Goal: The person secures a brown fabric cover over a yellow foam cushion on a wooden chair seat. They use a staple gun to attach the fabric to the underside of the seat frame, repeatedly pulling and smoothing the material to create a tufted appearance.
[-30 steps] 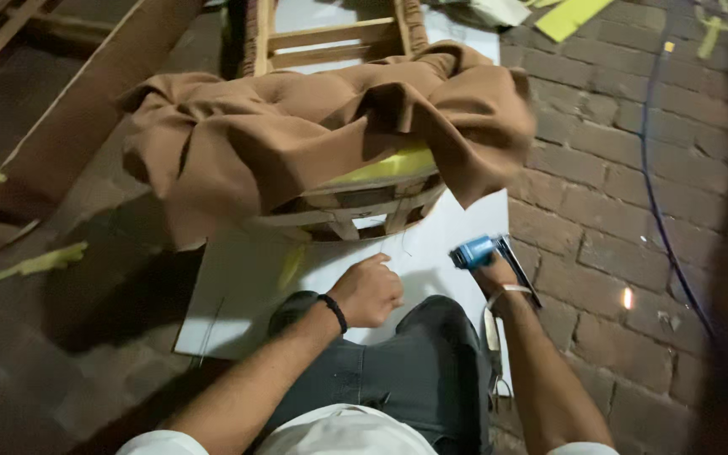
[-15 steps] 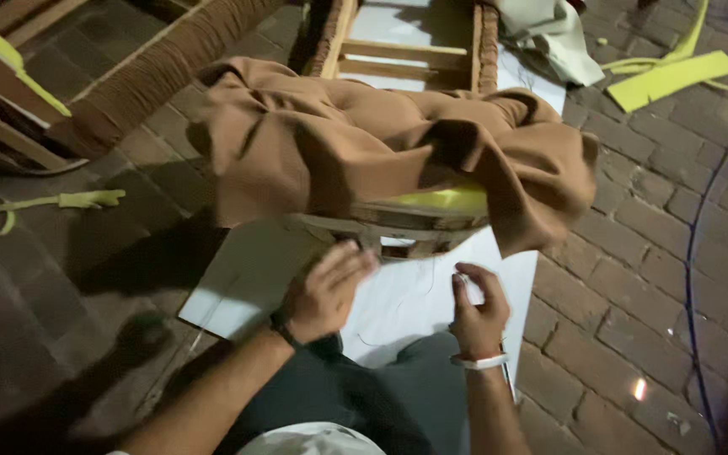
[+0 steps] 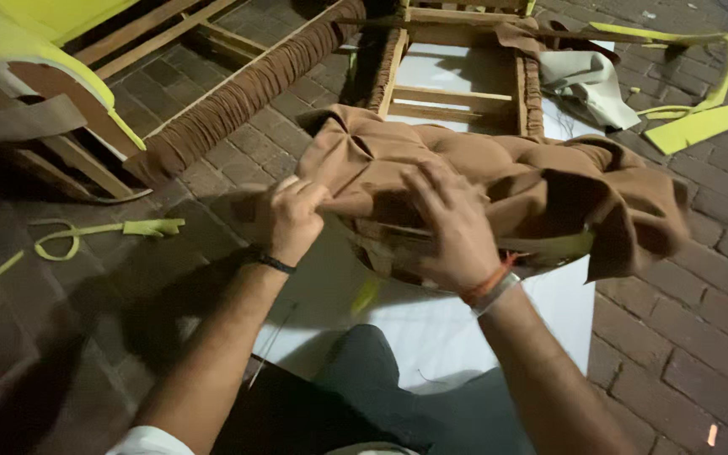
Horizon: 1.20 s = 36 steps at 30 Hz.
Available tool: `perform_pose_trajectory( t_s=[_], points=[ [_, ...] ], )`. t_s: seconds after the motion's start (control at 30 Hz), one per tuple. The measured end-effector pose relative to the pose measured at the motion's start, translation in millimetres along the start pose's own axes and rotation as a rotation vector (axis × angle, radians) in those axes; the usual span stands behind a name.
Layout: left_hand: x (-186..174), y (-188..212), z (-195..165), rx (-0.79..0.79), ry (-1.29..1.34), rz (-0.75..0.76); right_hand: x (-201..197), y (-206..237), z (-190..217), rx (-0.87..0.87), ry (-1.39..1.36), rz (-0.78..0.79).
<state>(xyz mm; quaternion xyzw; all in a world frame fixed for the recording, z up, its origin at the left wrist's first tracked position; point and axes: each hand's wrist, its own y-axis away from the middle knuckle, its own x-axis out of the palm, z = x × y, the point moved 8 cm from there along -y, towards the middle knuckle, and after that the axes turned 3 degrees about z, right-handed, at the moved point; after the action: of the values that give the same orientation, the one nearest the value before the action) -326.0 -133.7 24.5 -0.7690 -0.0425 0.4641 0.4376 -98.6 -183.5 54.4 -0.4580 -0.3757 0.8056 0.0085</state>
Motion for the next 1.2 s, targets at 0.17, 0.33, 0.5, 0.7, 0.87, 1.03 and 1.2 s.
perform_pose_trajectory(
  t_s=[0.17, 0.33, 0.5, 0.7, 0.87, 1.03, 1.2],
  points=[
    [-7.0, -40.6, 6.3, -0.077, 0.122, 0.112, 73.4, -76.8, -8.8, -0.118, 0.298, 0.079],
    [-25.9, -78.2, -8.0, 0.196, -0.242, -0.090, 103.3, -106.7, -85.3, 0.273, 0.267, 0.364],
    [-9.1, -89.8, 29.6, 0.171, 0.106, -0.063, 82.8, -110.4, -74.4, 0.208, 0.292, 0.318],
    [20.9, -57.9, 31.0, 0.208, 0.057, 0.175, 78.1, -104.8, -40.0, 0.061, 0.299, 0.464],
    [-5.4, -38.4, 40.5, 0.235, 0.239, 0.331, 86.5, -76.1, -13.6, 0.132, 0.384, 0.490],
    [5.4, -79.9, 66.2, 0.098, 0.769, 0.618, 63.3, -72.8, 7.0, 0.061, 0.289, 0.303],
    [69.9, -130.0, 51.6, 0.078, 0.436, 0.616, 60.2, -67.8, 10.6, 0.063, 0.221, 0.186]
  ],
)
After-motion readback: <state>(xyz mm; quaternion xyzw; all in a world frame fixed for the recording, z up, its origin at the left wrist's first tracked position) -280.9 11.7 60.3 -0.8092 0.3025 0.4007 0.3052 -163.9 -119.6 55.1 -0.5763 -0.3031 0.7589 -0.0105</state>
